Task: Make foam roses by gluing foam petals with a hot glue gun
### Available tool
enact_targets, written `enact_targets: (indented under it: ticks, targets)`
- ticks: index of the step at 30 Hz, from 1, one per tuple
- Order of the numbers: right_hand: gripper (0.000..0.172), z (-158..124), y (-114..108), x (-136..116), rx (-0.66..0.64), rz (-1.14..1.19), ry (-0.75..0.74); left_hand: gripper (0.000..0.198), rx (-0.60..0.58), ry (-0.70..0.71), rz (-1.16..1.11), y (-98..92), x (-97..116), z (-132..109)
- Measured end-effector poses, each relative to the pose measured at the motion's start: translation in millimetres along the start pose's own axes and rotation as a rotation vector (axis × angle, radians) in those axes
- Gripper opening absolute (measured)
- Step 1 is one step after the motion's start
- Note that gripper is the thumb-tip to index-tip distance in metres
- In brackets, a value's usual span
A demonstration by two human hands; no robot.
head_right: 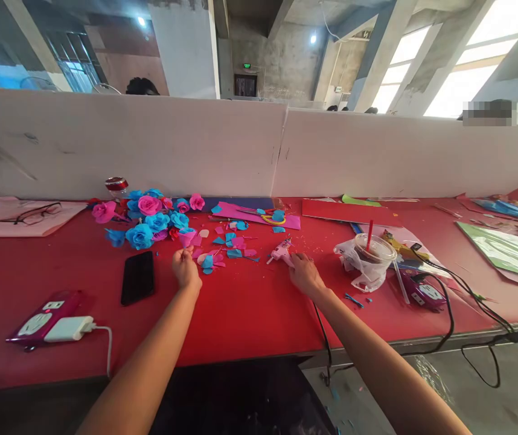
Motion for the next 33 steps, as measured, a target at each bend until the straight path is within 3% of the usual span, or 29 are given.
enact_targets:
  ticks: [5,8,12,15,18,20,26,33]
  targets:
    - [0.047,-5,0,1,0.004,-0.007,0.014,0.009,-0.109,-0.034,-0.107,12.7,12,-5]
    - [0.046,-7,-2,4,-0.004,-0.011,0.015,0.009,-0.010,0.004,-0.205,-5.1,20,9]
    - [0.042,-6,-3,6,-0.014,-0.021,0.009,0.007,0.065,-0.040,-0.186,-19.9,10,21]
    - [0.040,-4,0,8,-0.013,-0.035,0.016,0.006,0.006,-0.112,-0.172,-9.2,-2,18]
    - [0.041,-3,3,9,-0.013,-0.046,0.010,0.006,-0.125,-0.169,-0.199,3.2,-4,11]
    - [0.042,-4,4,9,-0.014,-0.055,0.005,0.008,-0.175,-0.165,-0.227,2.0,0,11]
    - [0.044,-1,-3,2,-0.046,-0.063,0.020,0.008,-0.101,-0.069,-0.175,-22.5,14,23]
    - [0.050,0,-8,-2,-0.075,-0.084,0.034,0.013,-0.268,-0.069,-0.111,-3.8,15,8]
Point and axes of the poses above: each hand's wrist, its own z-axis towards the middle knuckle, its own y-axis out of the palm, x = y × z, the point moved 4 cm from there along z, towards the middle knuckle
